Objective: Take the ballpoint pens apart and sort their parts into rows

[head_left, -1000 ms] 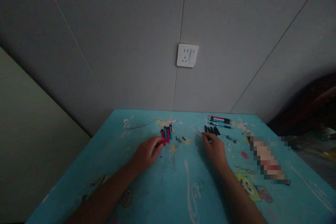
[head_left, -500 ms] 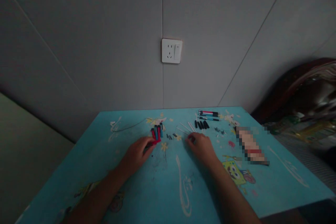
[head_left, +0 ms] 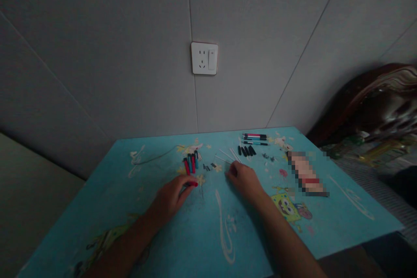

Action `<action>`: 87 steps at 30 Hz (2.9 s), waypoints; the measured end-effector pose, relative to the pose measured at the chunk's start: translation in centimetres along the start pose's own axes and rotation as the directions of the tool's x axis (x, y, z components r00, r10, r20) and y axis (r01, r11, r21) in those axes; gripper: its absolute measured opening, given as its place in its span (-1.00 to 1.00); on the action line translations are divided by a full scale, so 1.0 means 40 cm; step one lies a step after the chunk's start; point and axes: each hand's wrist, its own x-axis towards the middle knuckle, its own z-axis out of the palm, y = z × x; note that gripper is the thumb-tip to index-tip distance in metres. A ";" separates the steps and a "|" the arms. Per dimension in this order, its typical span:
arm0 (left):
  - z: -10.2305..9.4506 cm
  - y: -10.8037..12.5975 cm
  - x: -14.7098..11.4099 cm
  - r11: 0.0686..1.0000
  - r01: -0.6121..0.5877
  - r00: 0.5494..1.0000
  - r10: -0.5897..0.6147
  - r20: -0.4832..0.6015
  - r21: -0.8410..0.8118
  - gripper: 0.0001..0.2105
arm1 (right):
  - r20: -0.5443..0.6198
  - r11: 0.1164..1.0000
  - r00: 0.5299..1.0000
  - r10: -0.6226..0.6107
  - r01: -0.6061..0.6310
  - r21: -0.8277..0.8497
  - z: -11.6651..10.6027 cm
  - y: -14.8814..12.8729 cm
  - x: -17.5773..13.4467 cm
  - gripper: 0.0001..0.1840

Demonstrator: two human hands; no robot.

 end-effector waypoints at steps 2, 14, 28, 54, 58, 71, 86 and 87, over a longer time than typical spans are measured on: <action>0.004 -0.004 -0.003 1.000 0.013 1.000 -0.013 0.024 0.008 -0.81 | -0.023 1.000 1.000 0.006 -0.006 -0.003 0.001 -0.003 0.001 -0.89; 0.015 0.051 0.015 0.991 0.027 0.996 -0.039 -0.084 -0.134 -0.81 | -0.033 0.996 0.998 -0.046 0.043 -0.080 0.011 -0.002 -0.001 -0.79; 0.007 0.089 0.018 0.968 -0.018 0.995 -0.008 -0.104 -0.250 -0.84 | -0.380 0.666 0.909 -0.171 0.391 0.635 -0.029 -0.146 -0.080 -0.80; 0.013 0.077 0.045 0.424 0.146 0.891 -0.450 -0.068 -0.894 -0.71 | -0.221 0.991 0.968 -0.122 0.106 -0.081 0.032 -0.023 0.015 -0.76; -0.012 0.068 0.058 0.227 0.002 0.854 -0.507 -0.116 -0.974 -0.67 | -0.207 0.978 0.978 -0.002 -0.041 -0.203 0.036 0.008 0.023 -0.78; -0.030 0.017 0.042 0.981 0.148 0.988 -0.151 0.017 0.129 -0.74 | -0.188 0.956 0.939 -0.288 0.293 -0.002 0.055 -0.009 0.023 -0.86; -0.028 0.016 0.033 0.923 0.007 0.983 -0.076 0.165 0.384 -0.68 | -0.177 0.831 0.812 -0.556 0.535 -0.154 0.067 -0.106 -0.022 -0.94; -0.027 0.021 0.033 0.904 -0.040 0.978 -0.053 0.204 0.426 -0.67 | -0.160 0.810 0.796 -0.584 0.560 -0.175 0.065 -0.112 -0.026 -0.95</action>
